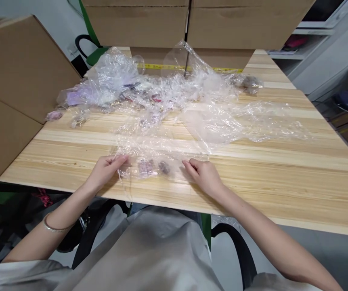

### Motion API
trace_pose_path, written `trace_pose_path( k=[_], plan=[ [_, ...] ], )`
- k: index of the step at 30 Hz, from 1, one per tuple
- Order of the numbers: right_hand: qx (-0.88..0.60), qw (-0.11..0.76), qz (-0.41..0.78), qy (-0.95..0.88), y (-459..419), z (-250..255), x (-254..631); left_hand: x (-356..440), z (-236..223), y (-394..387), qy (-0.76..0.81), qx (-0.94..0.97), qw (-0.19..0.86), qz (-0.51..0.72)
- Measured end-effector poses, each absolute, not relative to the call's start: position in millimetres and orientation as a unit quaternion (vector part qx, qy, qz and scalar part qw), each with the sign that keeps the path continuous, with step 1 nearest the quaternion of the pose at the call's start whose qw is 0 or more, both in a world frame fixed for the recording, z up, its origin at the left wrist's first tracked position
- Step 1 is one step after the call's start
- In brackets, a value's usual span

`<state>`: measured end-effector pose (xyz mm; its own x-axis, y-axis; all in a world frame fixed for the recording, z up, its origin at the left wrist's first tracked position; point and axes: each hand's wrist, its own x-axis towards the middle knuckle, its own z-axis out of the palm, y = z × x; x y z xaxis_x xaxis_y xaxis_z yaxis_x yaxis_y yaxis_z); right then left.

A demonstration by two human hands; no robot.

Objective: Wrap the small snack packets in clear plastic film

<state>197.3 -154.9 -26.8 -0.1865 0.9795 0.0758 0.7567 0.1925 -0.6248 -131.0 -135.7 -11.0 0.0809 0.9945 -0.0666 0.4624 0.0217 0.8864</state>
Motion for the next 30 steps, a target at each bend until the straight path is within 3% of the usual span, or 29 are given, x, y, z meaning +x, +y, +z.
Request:
trace_pose_path(
  k=[5, 12, 15, 17, 20, 25, 30],
  plan=[
    [-0.572, 0.156, 0.242, -0.768, -157, -17, 193, -140, -11, -137, 0.601, 0.689, 0.266, 0.305],
    [-0.622, -0.006, 0.116, -0.774, -160, -9, 176, -142, -11, -143, 0.642, 0.758, 0.001, 0.119],
    [-0.623, 0.057, -0.007, -0.78, -168, -6, 174, -138, -8, -147, 0.597, 0.76, -0.11, 0.231],
    [-0.524, 0.144, -0.044, -0.838, -174, -4, 176, -132, -4, -148, 0.45, 0.845, -0.08, 0.276],
    [-0.324, 0.169, 0.057, -0.929, -175, -8, 179, -120, 3, -145, 0.271, 0.948, 0.066, 0.154],
    [-0.338, 0.143, 0.196, -0.909, -156, -25, 189, -121, 1, -129, 0.358, 0.919, 0.165, 0.004],
    [-0.348, 0.186, 0.221, -0.892, -149, -27, 204, -151, 0, -123, 0.395, 0.896, 0.203, 0.028]
  ],
)
